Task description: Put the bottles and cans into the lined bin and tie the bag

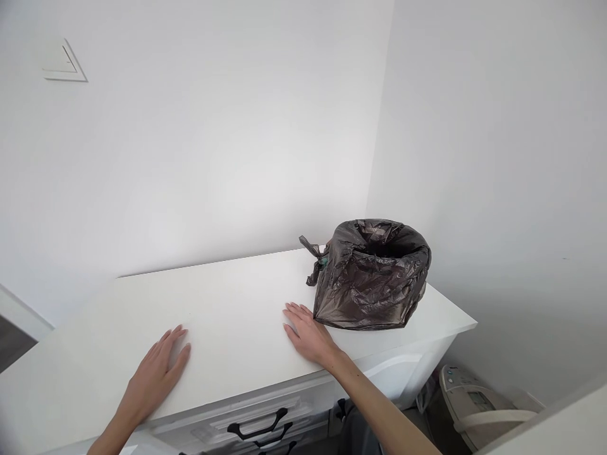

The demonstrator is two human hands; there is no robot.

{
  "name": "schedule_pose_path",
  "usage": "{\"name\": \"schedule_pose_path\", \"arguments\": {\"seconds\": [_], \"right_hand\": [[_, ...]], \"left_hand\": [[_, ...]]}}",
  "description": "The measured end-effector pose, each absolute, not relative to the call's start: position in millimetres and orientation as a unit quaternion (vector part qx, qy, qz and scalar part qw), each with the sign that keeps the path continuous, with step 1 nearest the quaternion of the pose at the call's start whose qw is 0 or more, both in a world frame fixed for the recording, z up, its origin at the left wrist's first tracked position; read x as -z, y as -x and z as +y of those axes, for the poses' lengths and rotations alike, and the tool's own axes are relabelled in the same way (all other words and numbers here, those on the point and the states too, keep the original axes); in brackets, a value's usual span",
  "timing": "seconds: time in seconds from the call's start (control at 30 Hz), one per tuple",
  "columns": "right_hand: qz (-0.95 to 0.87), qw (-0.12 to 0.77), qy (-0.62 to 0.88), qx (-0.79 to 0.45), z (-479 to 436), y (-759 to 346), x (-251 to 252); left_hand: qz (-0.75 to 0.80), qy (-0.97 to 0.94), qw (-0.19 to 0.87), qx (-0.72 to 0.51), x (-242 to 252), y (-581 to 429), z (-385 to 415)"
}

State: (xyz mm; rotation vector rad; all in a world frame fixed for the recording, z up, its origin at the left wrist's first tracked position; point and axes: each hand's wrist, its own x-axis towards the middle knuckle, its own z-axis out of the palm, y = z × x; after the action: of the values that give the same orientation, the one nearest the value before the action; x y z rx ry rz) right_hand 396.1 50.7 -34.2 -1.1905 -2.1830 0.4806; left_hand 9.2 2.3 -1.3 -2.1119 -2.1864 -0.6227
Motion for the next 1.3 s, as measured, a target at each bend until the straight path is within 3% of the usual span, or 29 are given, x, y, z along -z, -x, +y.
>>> {"name": "schedule_pose_path", "arguments": {"seconds": [1.3], "right_hand": [[-0.818, 0.312, 0.450, -0.178, 50.7, -395.9, 31.3]], "left_hand": [[-0.717, 0.671, 0.010, 0.189, -2.5, -10.8, 2.5]]}}
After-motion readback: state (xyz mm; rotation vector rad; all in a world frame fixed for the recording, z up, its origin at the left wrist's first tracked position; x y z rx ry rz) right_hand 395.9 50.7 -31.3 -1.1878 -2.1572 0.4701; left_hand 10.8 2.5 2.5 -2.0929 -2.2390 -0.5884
